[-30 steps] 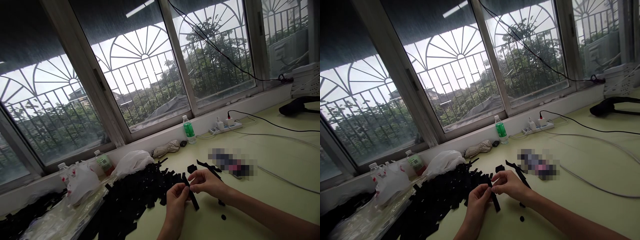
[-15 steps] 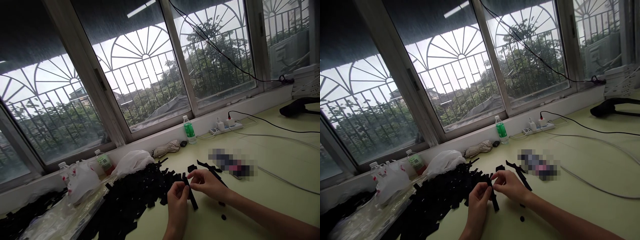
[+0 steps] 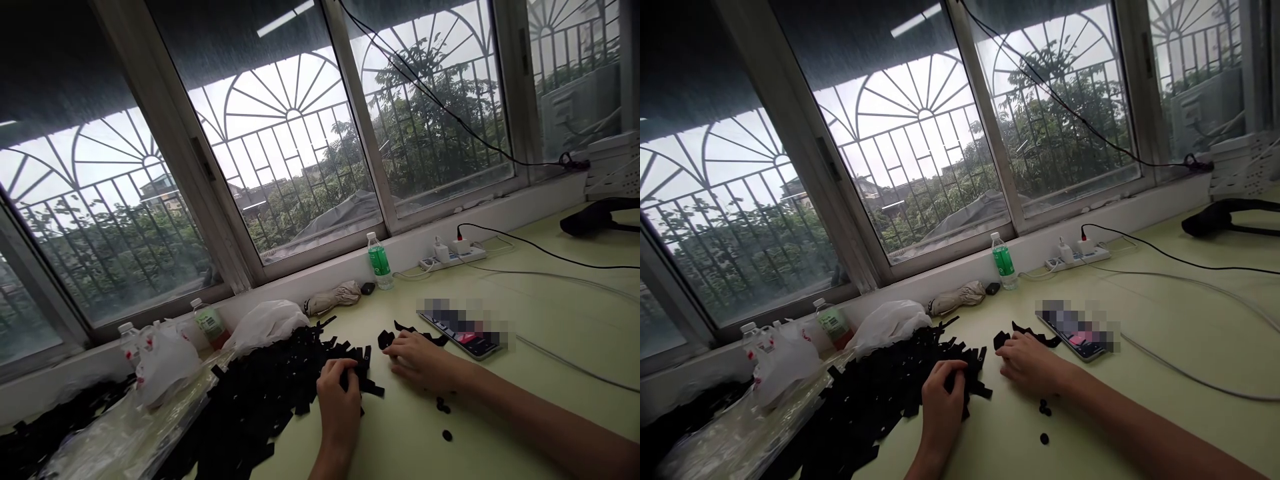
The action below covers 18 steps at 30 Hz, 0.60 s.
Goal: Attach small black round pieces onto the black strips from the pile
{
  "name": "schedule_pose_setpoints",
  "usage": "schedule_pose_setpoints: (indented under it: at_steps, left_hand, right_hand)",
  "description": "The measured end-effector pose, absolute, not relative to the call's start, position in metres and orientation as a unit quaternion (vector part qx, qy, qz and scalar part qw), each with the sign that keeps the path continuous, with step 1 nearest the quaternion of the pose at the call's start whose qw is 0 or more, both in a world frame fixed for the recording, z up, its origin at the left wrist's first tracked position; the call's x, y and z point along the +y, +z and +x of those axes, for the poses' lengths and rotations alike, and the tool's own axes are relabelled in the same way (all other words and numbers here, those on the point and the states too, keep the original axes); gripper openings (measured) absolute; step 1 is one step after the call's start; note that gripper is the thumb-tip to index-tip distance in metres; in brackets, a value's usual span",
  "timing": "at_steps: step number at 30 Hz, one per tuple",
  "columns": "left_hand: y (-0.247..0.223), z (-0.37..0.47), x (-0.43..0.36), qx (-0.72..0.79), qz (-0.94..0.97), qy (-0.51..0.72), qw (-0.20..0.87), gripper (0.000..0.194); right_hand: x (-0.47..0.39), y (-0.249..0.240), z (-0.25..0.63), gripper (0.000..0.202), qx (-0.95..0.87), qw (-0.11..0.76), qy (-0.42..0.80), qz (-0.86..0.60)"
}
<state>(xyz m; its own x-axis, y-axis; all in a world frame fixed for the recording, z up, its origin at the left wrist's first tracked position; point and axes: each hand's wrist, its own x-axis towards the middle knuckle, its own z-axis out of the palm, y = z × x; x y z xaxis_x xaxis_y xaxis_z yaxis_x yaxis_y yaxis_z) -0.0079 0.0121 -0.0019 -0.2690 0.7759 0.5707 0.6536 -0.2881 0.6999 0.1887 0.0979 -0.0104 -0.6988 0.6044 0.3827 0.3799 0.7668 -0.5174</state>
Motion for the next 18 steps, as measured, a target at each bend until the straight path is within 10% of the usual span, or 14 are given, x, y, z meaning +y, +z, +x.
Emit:
schedule_pose_setpoints:
  at_steps: [18]
  left_hand:
    - [-0.004,0.017,0.000,0.540,0.726,0.405,-0.133,0.025]
  right_hand:
    - [0.107,-0.018,0.186,0.013,-0.858,0.329,0.189,-0.346]
